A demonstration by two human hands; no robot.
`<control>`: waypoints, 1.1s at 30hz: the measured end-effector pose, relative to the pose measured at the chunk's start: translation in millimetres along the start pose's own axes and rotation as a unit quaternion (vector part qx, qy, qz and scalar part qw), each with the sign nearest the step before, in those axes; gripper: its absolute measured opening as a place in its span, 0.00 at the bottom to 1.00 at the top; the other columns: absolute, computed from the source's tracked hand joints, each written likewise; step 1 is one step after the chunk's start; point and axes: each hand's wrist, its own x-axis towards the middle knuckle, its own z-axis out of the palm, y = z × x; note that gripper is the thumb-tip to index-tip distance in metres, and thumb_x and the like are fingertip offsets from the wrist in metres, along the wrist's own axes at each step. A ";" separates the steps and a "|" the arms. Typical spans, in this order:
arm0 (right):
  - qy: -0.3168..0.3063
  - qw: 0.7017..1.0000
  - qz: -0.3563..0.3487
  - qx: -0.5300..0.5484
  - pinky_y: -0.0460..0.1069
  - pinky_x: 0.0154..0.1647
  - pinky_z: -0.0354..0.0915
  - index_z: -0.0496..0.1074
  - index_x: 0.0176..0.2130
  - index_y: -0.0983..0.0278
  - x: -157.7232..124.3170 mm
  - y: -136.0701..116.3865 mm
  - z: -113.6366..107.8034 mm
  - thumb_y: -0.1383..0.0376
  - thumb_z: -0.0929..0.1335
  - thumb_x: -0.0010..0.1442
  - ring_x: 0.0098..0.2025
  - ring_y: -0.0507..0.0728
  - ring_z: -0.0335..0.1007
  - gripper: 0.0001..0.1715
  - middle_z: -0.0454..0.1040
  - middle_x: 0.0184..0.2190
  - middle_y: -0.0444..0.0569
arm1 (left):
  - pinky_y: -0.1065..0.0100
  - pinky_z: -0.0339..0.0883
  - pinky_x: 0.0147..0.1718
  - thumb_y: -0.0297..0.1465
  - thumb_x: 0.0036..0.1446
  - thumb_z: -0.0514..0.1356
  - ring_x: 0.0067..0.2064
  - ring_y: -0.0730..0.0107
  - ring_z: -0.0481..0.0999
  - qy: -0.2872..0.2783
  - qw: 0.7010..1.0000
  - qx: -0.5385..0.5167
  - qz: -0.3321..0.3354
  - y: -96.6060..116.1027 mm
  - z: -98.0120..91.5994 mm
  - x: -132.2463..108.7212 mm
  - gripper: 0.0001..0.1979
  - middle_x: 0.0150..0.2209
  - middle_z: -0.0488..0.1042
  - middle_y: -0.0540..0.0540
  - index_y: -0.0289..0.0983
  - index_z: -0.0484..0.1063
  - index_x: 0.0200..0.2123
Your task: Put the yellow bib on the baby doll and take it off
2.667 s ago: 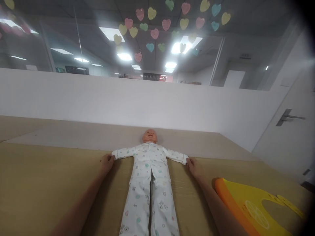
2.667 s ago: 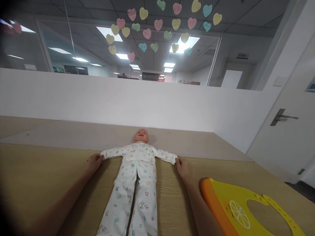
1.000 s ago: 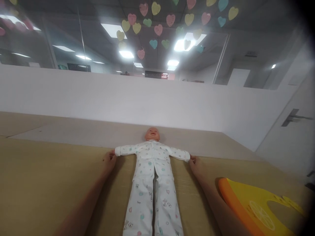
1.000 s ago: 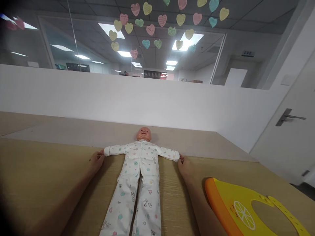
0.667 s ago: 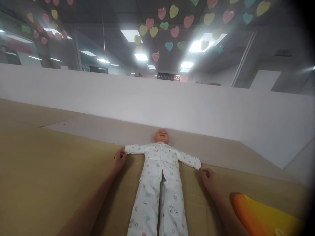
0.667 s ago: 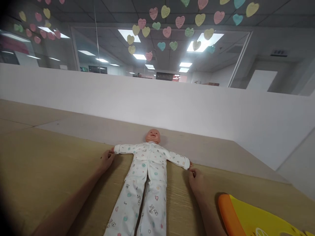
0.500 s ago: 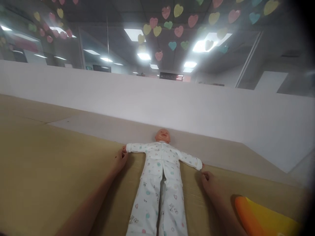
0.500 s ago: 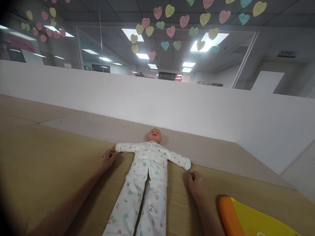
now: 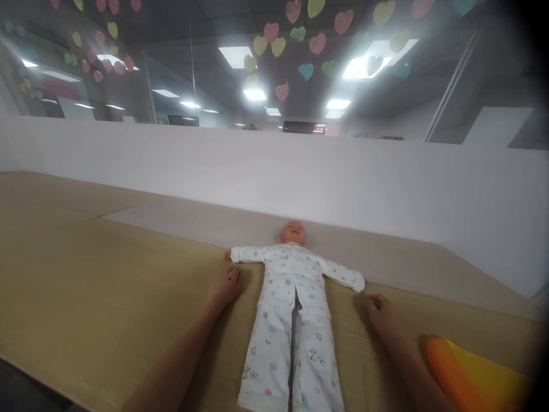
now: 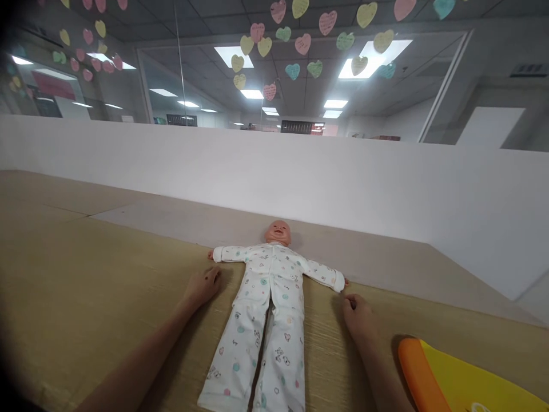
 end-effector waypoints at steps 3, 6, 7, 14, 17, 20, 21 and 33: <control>-0.033 0.999 0.024 -0.014 0.53 0.38 0.62 0.73 0.37 0.63 -7.5 -12.5 -9.2 0.59 0.61 0.58 0.41 0.64 0.73 0.16 0.78 0.38 0.55 | 0.62 0.62 0.35 0.31 0.65 0.44 0.41 0.56 0.77 -0.006 1.000 0.006 0.006 2.4 -1.3 -8.8 0.15 0.41 0.78 0.38 0.36 0.70 0.38; -0.053 0.998 0.035 -0.009 0.52 0.39 0.62 0.73 0.39 0.64 -16.5 -26.2 -19.4 0.60 0.61 0.58 0.41 0.62 0.73 0.16 0.78 0.39 0.55 | 0.63 0.61 0.35 0.31 0.65 0.45 0.42 0.57 0.77 -0.016 1.000 0.009 0.018 7.1 -4.1 -20.3 0.14 0.42 0.77 0.38 0.37 0.70 0.39; -0.060 0.998 0.031 -0.003 0.52 0.39 0.62 0.73 0.39 0.65 -19.4 -29.2 -21.9 0.60 0.60 0.58 0.41 0.62 0.73 0.17 0.78 0.38 0.55 | 0.63 0.61 0.35 0.31 0.64 0.45 0.42 0.57 0.76 -0.019 1.000 0.009 0.022 9.0 -5.0 -24.1 0.14 0.43 0.77 0.39 0.37 0.69 0.40; -0.059 0.997 0.000 0.049 0.51 0.38 0.62 0.74 0.38 0.65 -33.9 -32.0 -29.2 0.59 0.60 0.55 0.37 0.60 0.72 0.19 0.78 0.34 0.53 | 0.63 0.62 0.37 0.32 0.60 0.50 0.43 0.58 0.76 -0.041 0.997 -0.055 0.033 12.2 -3.6 -39.7 0.09 0.41 0.78 0.43 0.40 0.70 0.37; -0.052 0.993 -0.017 0.104 0.51 0.38 0.63 0.73 0.36 0.66 -38.1 -32.1 -31.3 0.57 0.60 0.52 0.35 0.60 0.71 0.19 0.77 0.32 0.54 | 0.64 0.63 0.39 0.33 0.59 0.51 0.43 0.60 0.76 -0.044 0.992 -0.115 0.002 8.1 -1.2 -38.5 0.09 0.41 0.78 0.45 0.41 0.70 0.36; -0.060 0.987 -0.032 0.146 0.51 0.38 0.64 0.72 0.34 0.66 -42.8 -33.4 -33.9 0.54 0.61 0.50 0.34 0.60 0.70 0.21 0.77 0.31 0.54 | 0.64 0.63 0.41 0.33 0.59 0.50 0.44 0.61 0.75 -0.053 0.988 -0.148 -0.012 6.3 -2.1 -36.3 0.10 0.42 0.78 0.45 0.41 0.71 0.35; -0.064 0.985 -0.033 0.155 0.51 0.38 0.64 0.73 0.34 0.66 -44.7 -34.1 -34.9 0.53 0.61 0.49 0.34 0.60 0.70 0.22 0.77 0.31 0.53 | 0.63 0.63 0.42 0.33 0.59 0.50 0.44 0.61 0.75 -0.057 0.987 -0.149 -0.015 6.5 -3.3 -36.0 0.10 0.42 0.78 0.45 0.41 0.71 0.35; -0.105 0.938 0.012 0.331 0.49 0.32 0.60 0.73 0.32 0.67 -100.9 -37.0 -48.8 0.47 0.70 0.47 0.28 0.55 0.66 0.25 0.72 0.23 0.47 | 0.59 0.64 0.47 0.38 0.57 0.50 0.46 0.57 0.74 -0.075 0.983 -0.168 -0.007 6.8 -7.2 -33.1 0.14 0.44 0.78 0.43 0.39 0.72 0.39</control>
